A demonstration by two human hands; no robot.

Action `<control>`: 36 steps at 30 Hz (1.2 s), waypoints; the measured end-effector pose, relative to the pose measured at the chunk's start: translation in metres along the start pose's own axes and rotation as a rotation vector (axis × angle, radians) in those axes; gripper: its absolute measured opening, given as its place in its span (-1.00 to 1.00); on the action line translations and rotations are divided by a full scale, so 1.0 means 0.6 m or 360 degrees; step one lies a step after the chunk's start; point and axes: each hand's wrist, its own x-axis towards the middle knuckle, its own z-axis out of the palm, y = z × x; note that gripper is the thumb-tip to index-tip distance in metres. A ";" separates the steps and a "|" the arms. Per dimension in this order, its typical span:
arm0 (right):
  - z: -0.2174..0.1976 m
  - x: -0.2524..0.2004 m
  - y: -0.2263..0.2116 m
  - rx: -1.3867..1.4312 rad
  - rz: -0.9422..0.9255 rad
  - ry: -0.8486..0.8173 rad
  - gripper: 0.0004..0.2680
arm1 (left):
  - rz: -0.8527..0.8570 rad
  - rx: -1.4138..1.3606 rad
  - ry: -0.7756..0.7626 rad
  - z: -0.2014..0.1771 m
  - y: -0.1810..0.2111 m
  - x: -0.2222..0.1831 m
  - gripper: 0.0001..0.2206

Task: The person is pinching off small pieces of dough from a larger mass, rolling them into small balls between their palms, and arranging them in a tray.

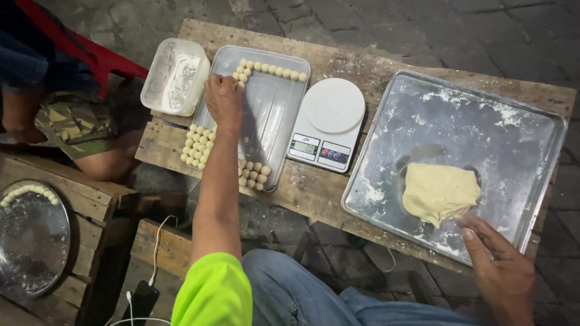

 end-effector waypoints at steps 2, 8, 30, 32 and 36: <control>0.001 0.000 0.002 -0.0024 -0.0022 -0.0005 -0.79 | -0.0009 -0.0038 -0.0018 -0.003 -0.002 -0.002 -0.82; 0.006 0.010 0.019 -0.0092 -0.0023 -0.0017 -0.78 | 0.0046 -0.0087 -0.0120 -0.003 -0.001 0.005 -0.67; 0.016 0.018 0.007 -0.0106 -0.0070 0.0008 -0.80 | 0.0073 -0.0194 -0.0119 0.000 -0.008 0.001 -0.68; 0.010 0.015 0.011 -0.0145 -0.0029 0.0000 -0.79 | 0.0097 -0.0278 -0.0083 0.003 -0.003 -0.012 -0.61; 0.004 0.048 0.098 -0.0599 0.0214 -0.0074 -0.68 | 0.0025 -0.0369 0.0012 0.039 -0.005 -0.032 -0.39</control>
